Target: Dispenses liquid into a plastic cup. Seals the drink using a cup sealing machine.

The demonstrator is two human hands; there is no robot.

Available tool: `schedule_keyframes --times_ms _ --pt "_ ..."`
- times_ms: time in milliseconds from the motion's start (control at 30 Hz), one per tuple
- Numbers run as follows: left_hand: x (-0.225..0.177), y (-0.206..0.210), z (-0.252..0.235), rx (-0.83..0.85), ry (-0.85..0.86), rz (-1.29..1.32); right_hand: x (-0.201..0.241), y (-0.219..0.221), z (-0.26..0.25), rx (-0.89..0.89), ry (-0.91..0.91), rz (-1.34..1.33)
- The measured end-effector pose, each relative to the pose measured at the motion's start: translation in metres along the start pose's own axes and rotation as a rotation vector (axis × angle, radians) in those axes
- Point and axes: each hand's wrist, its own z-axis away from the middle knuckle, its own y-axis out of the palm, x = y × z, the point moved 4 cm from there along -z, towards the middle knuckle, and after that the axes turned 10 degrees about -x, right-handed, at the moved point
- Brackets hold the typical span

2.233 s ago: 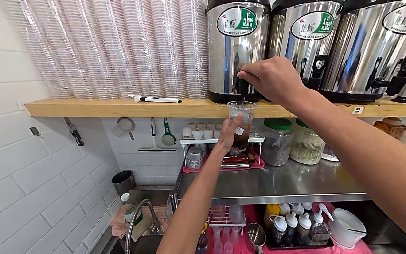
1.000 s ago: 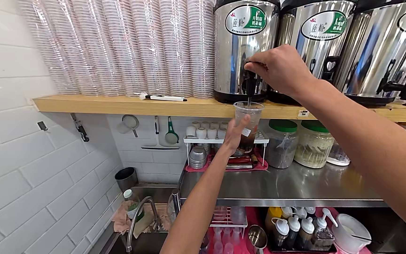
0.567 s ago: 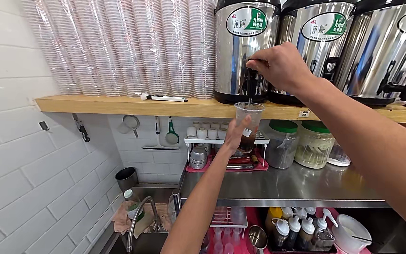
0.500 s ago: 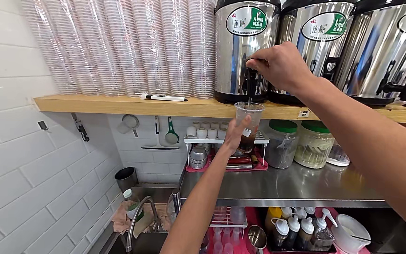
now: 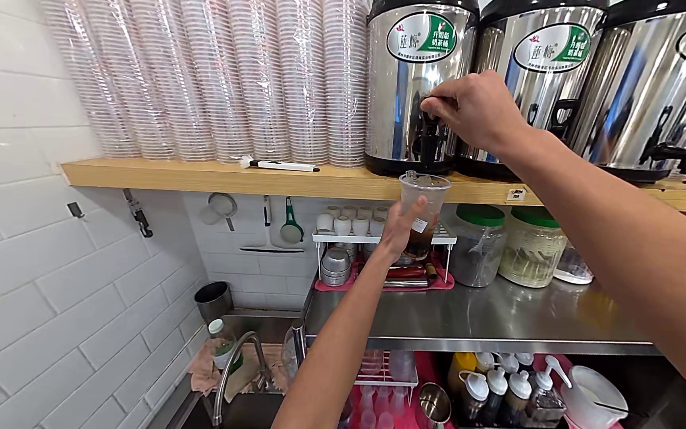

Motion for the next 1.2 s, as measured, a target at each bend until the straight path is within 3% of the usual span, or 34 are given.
schedule_keyframes --times_ms 467,1200 --pt "-0.001 0.000 0.000 -0.004 0.001 0.000 0.012 -0.001 0.010 -0.063 -0.154 0.104" --pt "-0.003 0.000 0.000 0.017 0.006 0.001 -0.002 0.008 0.014 0.033 0.079 -0.011"
